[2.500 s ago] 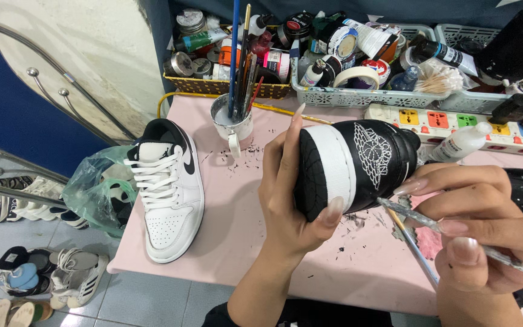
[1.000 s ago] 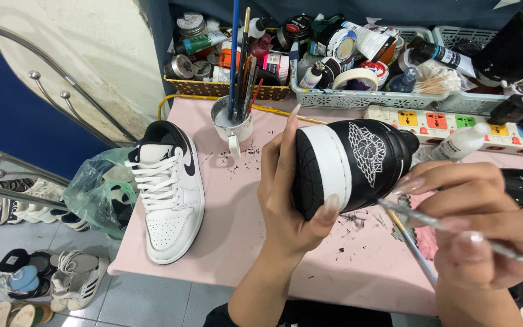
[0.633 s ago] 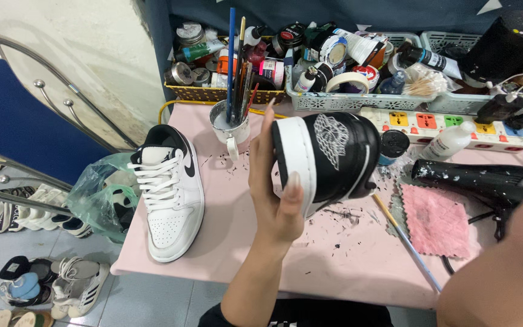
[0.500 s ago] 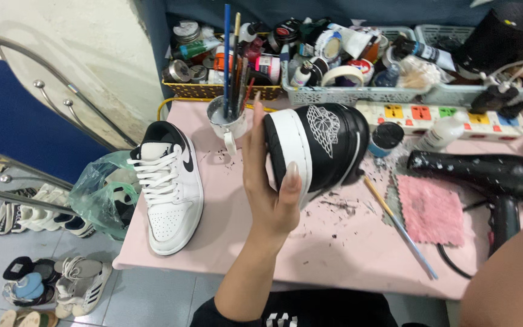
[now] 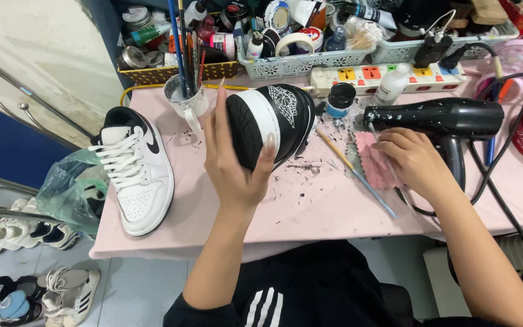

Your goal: The person paints details on a black and white sneaker using a brush, applies heat with a hairdryer to dry the paint, and uses a cotton swab for fine touch-ups on the logo and sole edges.

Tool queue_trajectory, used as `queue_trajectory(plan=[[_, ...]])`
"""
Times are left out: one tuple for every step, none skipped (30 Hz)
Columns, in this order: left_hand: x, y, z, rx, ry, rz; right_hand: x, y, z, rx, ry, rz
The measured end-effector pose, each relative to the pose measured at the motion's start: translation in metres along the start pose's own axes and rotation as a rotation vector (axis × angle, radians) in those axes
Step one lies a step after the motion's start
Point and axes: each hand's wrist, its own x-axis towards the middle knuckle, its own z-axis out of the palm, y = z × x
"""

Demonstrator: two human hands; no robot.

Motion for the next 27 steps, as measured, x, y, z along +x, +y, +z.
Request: queue_trajectory(plan=[[-0.003,0.001,0.001,-0.007,0.004,-0.001,-0.001,-0.001,-0.001,-0.061,-0.007,-0.029],[-0.005,0.002,0.003,-0.013,0.009,-0.003,-0.003,-0.003,-0.003,-0.122,-0.015,-0.058],[-0.009,0.002,0.005,-0.033,0.013,-0.022,-0.004,-0.008,-0.007,-0.179,-0.023,-0.088],[-0.013,0.002,0.006,-0.053,0.016,-0.04,-0.005,-0.015,-0.012,-0.041,0.032,-0.037],[-0.016,0.001,0.008,-0.052,0.049,-0.002,-0.002,-0.023,-0.019,0.096,0.088,0.009],[-0.019,-0.001,0.012,-0.05,0.082,0.036,0.001,-0.032,-0.026,0.233,0.143,0.055],[-0.024,-0.004,0.016,-0.048,0.113,0.072,0.003,-0.042,-0.034,0.53,0.194,0.117],[-0.029,-0.007,0.022,-0.065,0.144,0.071,0.005,-0.053,-0.039,0.829,0.242,0.179],[-0.035,-0.012,0.029,-0.081,0.173,0.07,0.009,-0.065,-0.044,1.13,0.285,0.243],[-0.041,-0.016,0.037,-0.097,0.202,0.07,0.013,-0.075,-0.051,1.207,0.298,0.183],[-0.048,-0.02,0.044,-0.13,0.225,0.092,0.018,-0.085,-0.056,1.284,0.313,0.123],[-0.054,-0.025,0.052,-0.164,0.248,0.114,0.024,-0.094,-0.062,1.361,0.328,0.062],[-0.059,-0.029,0.06,-0.199,0.27,0.137,0.032,-0.103,-0.066,1.33,0.285,0.065],[-0.064,-0.033,0.066,-0.232,0.291,0.162,0.039,-0.113,-0.071,1.299,0.242,0.067],[-0.068,-0.036,0.073,-0.267,0.312,0.187,0.047,-0.121,-0.075,1.267,0.201,0.069],[-0.071,-0.04,0.079,-0.302,0.332,0.212,0.054,-0.13,-0.077,1.322,0.149,0.114],[-0.072,-0.042,0.086,-0.262,0.394,0.226,0.062,-0.138,-0.08,1.375,0.095,0.157],[-0.072,-0.043,0.092,-0.222,0.457,0.238,0.07,-0.144,-0.082,1.428,0.04,0.2],[-0.072,-0.045,0.095,-0.182,0.519,0.248,0.077,-0.149,-0.084,1.459,0.009,0.201],[-0.072,-0.046,0.096,-0.231,0.477,0.241,0.085,-0.151,-0.086,1.489,-0.022,0.202],[-0.072,-0.046,0.095,-0.28,0.434,0.232,0.09,-0.152,-0.088,1.519,-0.053,0.205],[-0.071,-0.046,0.093,-0.33,0.39,0.223,0.096,-0.149,-0.089,1.493,-0.037,0.143],[-0.072,-0.045,0.087,-0.352,0.33,0.198,0.1,-0.145,-0.091,1.466,-0.025,0.086],[-0.075,-0.042,0.077,-0.374,0.269,0.173,0.103,-0.14,-0.093,1.438,-0.012,0.028],[-0.078,-0.037,0.072,-0.484,0.27,0.055,0.106,-0.133,-0.095,1.424,0.0,-0.044],[-0.08,-0.031,0.066,-0.597,0.283,-0.063,0.106,-0.126,-0.096,1.409,0.013,-0.116],[-0.08,-0.024,0.064,-0.799,0.346,-0.273,0.109,-0.12,-0.097,1.391,0.027,-0.19]])
